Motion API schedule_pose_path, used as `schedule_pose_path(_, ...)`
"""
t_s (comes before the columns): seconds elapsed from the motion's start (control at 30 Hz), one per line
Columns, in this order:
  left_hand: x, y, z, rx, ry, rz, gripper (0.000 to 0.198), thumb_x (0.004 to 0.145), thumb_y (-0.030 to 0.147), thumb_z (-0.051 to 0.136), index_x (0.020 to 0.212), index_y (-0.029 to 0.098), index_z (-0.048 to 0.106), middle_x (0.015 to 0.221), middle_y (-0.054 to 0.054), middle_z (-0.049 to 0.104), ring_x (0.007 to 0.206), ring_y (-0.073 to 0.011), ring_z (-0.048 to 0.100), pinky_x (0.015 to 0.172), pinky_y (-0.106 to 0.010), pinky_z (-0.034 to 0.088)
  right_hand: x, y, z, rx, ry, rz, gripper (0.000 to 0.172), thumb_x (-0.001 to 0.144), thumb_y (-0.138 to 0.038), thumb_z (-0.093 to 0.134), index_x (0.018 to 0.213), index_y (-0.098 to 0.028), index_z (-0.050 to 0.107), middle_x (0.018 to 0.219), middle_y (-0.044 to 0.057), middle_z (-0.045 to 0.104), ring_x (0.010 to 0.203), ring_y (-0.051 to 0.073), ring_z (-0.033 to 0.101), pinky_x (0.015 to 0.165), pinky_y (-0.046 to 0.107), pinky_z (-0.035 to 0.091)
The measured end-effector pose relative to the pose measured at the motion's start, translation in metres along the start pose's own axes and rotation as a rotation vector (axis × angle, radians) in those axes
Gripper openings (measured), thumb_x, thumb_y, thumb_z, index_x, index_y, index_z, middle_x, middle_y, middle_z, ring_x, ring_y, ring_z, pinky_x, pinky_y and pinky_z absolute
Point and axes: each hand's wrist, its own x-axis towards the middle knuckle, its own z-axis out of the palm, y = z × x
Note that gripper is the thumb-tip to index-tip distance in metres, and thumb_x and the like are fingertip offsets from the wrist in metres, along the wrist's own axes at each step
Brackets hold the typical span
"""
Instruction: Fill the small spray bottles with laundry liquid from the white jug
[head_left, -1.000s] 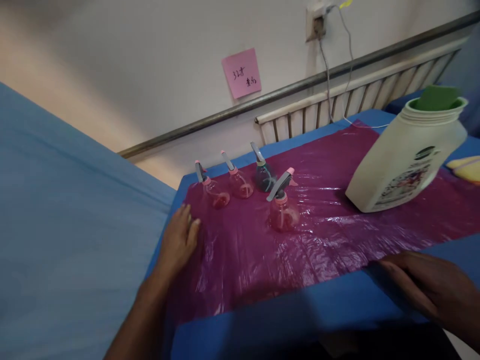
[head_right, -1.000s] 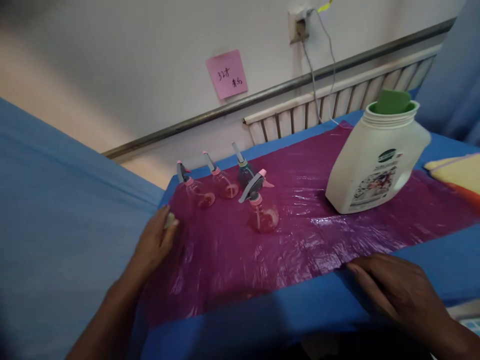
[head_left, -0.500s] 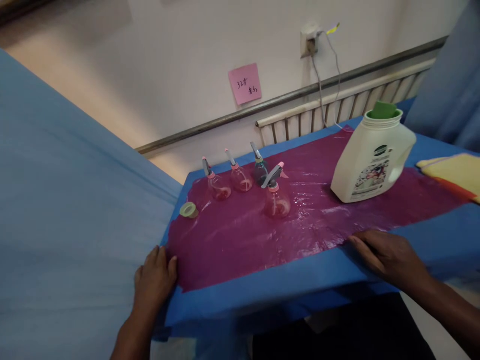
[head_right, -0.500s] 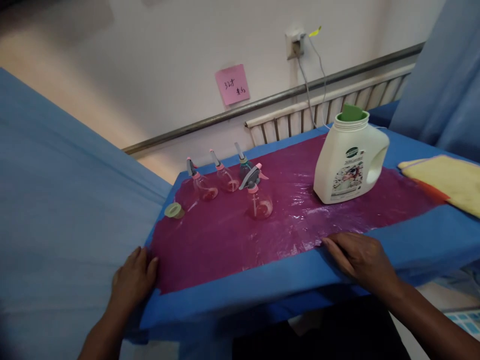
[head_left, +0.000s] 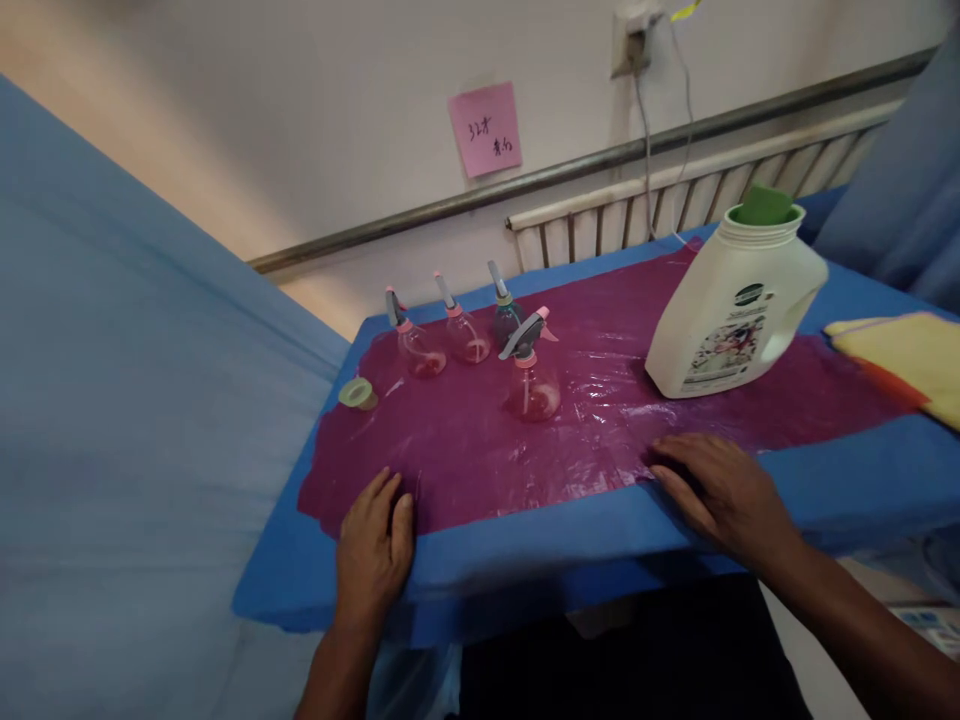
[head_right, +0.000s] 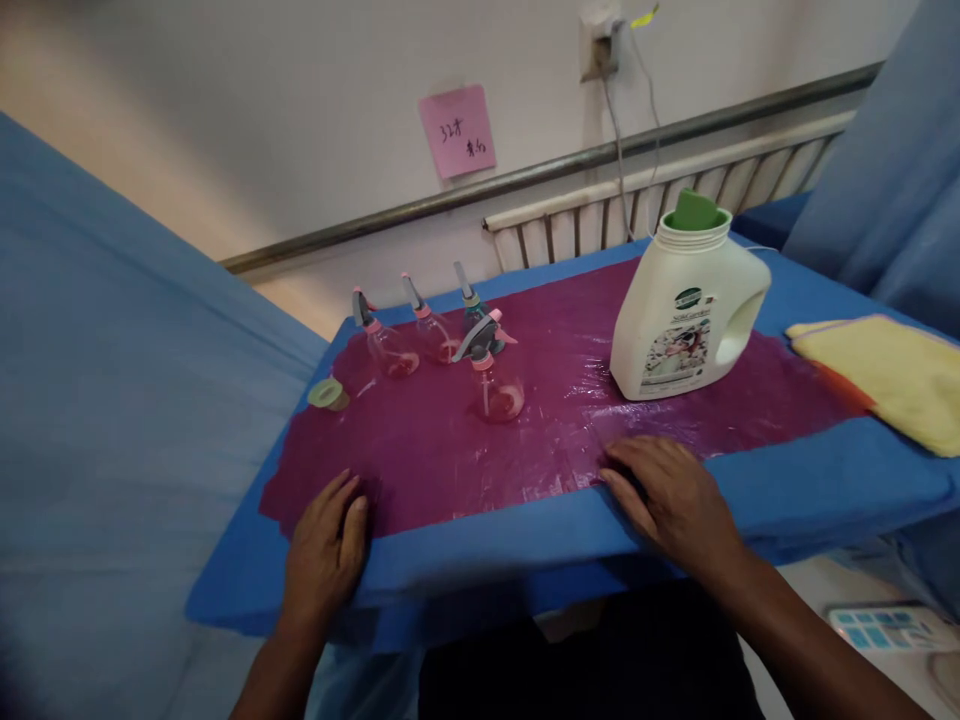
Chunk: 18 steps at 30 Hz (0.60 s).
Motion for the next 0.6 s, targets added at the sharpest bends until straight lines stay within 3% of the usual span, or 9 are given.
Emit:
schedule_pose_path(0.27, 0.005, 0.020, -0.009, 0.014, -0.001, -0.067, 0.047, 0.118, 0.051, 0.044, 0.134, 0.018, 0.074, 0.143, -0.019, 0.078, 0.137, -0.0356, 0.074, 0.122, -0.058, 0.059, 0.001, -0.001, -0.004, 0.041, -0.064, -0.029, 0.018, 0.115, -0.034, 0.068, 0.121, -0.021, 0.079, 0.110, 0.009, 0.087, 0.097, 0.028, 0.082, 0.091, 0.044, 0.061)
schedule_pose_path(0.4, 0.009, 0.028, -0.013, -0.009, 0.017, -0.079, 0.046, 0.115, 0.050, 0.046, 0.135, 0.019, 0.073, 0.144, -0.020, 0.077, 0.139, -0.0371, 0.073, 0.125, -0.061, 0.058, 0.005, -0.003, -0.014, 0.107, -0.004, -0.066, 0.013, 0.113, -0.029, 0.071, 0.120, -0.021, 0.078, 0.105, 0.007, 0.087, 0.092, 0.026, 0.083, 0.086, 0.041, 0.063)
schedule_pose_path(0.47, -0.007, 0.034, -0.019, -0.042, 0.048, -0.086, 0.045, 0.113, 0.049, 0.048, 0.135, 0.019, 0.074, 0.144, -0.022, 0.077, 0.139, -0.0392, 0.073, 0.123, -0.064, 0.059, -0.001, -0.008, -0.025, 0.174, 0.024, -0.114, 0.012, 0.111, -0.023, 0.071, 0.122, -0.023, 0.077, 0.103, 0.006, 0.087, 0.088, 0.024, 0.083, 0.084, 0.038, 0.065)
schedule_pose_path(0.53, -0.040, 0.042, -0.028, -0.052, 0.060, -0.121, 0.041, 0.107, 0.047, 0.053, 0.131, 0.026, 0.079, 0.133, -0.018, 0.081, 0.131, -0.0415, 0.077, 0.116, -0.068, 0.064, -0.018, -0.016, -0.037, 0.267, 0.001, -0.176, 0.017, 0.109, -0.018, 0.069, 0.122, -0.025, 0.076, 0.099, 0.004, 0.087, 0.082, 0.021, 0.083, 0.079, 0.035, 0.067)
schedule_pose_path(0.6, -0.083, 0.052, -0.038, -0.054, -0.072, -0.108, 0.036, 0.093, 0.048, 0.065, 0.122, 0.044, 0.086, 0.116, -0.011, 0.084, 0.119, -0.0473, 0.080, 0.094, -0.072, 0.071, -0.043, -0.026, -0.045, 0.326, -0.047, -0.223, 0.017, 0.106, -0.019, 0.066, 0.115, -0.028, 0.078, 0.087, 0.002, 0.085, 0.070, 0.020, 0.080, 0.067, 0.031, 0.067)
